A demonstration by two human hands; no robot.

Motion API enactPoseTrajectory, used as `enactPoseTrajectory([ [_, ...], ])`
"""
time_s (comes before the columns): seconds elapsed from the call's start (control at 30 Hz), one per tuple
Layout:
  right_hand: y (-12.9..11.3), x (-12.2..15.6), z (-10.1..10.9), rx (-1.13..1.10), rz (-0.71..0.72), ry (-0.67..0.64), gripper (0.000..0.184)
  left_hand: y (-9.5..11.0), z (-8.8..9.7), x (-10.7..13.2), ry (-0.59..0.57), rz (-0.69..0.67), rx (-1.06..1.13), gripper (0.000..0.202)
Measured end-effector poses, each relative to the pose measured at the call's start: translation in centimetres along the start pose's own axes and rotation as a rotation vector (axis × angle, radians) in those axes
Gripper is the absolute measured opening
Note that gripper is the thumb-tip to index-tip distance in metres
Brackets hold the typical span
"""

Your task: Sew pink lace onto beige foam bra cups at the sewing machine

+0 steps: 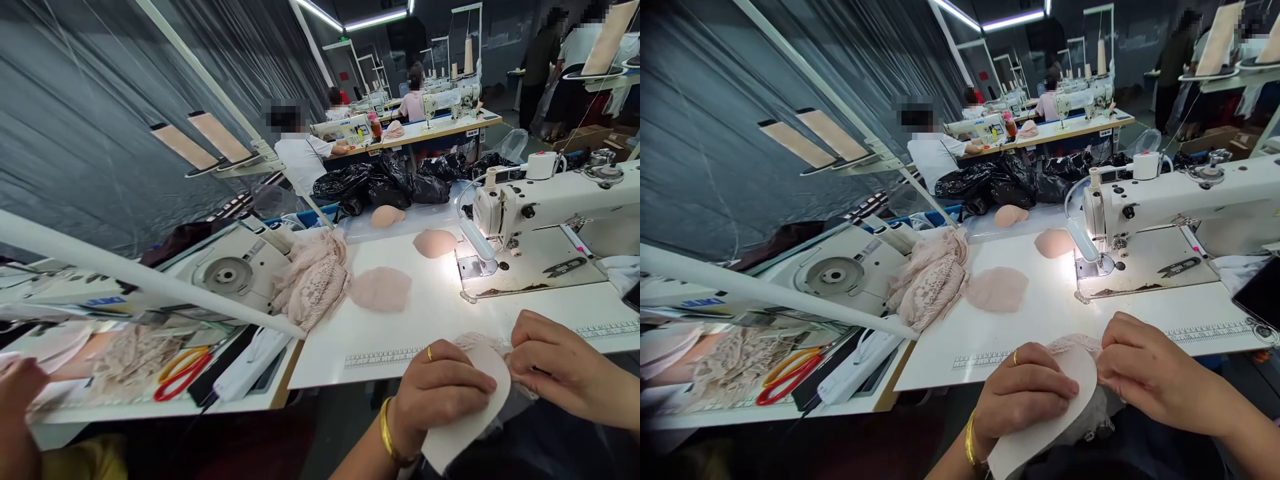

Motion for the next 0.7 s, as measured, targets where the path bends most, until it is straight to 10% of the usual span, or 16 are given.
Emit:
enactPoseTrajectory([
  [0.7, 0.6, 0.4, -1.0, -0.51, -0.018, 0.003, 0.018, -0.2, -0.7, -0.2, -0.043, 0.08, 0.187, 0.024],
])
Point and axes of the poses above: each hand's wrist, its own x-axis away from the middle knuckle, its own z-axis out of the back of the hand, y = z × x, the point moved 5 cm from there along -x, towards the middle knuckle, and after that the axes turned 6 degrees about -y, right-handed, at the moved point
